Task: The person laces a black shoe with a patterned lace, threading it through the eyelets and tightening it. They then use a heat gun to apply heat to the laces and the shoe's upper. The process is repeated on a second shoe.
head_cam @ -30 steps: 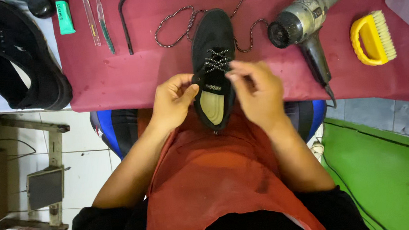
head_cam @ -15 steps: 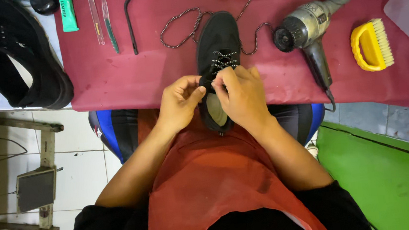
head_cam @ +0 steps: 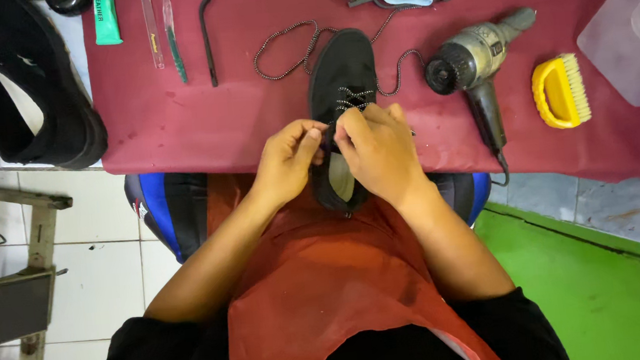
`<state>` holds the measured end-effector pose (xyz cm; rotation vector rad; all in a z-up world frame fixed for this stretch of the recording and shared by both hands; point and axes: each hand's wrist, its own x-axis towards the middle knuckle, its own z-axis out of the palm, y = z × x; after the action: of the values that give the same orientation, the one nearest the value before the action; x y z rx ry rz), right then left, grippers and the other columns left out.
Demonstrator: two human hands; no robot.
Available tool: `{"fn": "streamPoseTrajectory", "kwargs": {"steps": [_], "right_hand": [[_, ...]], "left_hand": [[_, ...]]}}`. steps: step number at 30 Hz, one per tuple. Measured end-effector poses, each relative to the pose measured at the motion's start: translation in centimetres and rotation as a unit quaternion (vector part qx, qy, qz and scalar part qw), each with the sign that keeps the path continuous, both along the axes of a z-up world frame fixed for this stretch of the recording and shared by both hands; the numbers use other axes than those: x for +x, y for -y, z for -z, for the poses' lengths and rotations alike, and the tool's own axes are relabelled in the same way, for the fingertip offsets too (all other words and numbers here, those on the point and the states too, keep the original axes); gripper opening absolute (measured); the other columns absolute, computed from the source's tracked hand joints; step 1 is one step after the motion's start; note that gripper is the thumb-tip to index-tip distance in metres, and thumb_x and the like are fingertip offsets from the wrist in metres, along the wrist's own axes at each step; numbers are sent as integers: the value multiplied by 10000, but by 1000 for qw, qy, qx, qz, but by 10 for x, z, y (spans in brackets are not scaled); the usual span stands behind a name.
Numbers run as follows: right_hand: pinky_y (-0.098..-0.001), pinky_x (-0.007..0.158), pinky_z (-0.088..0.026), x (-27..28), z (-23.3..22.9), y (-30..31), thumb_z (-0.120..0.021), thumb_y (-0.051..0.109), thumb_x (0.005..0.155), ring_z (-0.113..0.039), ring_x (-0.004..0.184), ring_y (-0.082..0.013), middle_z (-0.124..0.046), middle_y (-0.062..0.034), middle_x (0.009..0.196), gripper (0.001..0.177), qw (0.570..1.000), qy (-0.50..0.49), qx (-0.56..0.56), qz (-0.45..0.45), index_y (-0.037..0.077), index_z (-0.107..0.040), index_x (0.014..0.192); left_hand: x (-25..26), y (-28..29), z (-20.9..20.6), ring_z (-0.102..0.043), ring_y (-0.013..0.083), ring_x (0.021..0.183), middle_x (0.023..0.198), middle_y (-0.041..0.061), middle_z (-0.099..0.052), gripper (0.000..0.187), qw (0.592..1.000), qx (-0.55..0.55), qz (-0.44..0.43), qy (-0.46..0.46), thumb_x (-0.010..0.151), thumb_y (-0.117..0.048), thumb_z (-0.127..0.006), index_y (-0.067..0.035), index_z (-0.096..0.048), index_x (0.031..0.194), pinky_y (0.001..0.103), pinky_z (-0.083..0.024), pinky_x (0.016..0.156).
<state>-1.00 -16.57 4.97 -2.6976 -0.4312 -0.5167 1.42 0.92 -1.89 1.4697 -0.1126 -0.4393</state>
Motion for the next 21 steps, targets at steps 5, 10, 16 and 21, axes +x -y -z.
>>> {"fn": "streamPoseTrajectory", "kwargs": {"steps": [5,10,16,21], "right_hand": [[-360,713,-424,0,11,6,-697,68,917,-602,688,-244,-524,-18,545,199,999,-26,12,-24,166,-531,867],[-365,812,-405,-3,5,7,-763,114,889,-646,814,-207,-646,15,656,155,999,-23,34,-13,175,-624,916],[-377,860,-344,-5,10,22,-824,165,892,-603,853,-179,-725,62,803,118,998,9,60,-18,219,-745,962],[-375,858,-338,-1,10,33,-808,177,926,-597,869,-186,-741,85,862,79,996,10,82,-41,234,-779,973]], "left_hand": [[4,7,6,-702,184,625,721,100,-659,88,999,39,11,12,990,-98,-639,-46,-707,1013,296,-589,582],[4,-1,-18,-741,297,697,760,149,-692,101,985,151,32,74,1016,-120,-595,-47,-662,1001,402,-581,609],[-8,-38,-4,-733,354,798,828,181,-687,87,972,208,18,104,1032,-86,-539,-47,-614,1011,453,-580,710],[-28,-92,15,-696,441,858,842,218,-668,46,956,274,8,106,1025,-84,-549,-64,-590,1019,512,-549,766]]}}
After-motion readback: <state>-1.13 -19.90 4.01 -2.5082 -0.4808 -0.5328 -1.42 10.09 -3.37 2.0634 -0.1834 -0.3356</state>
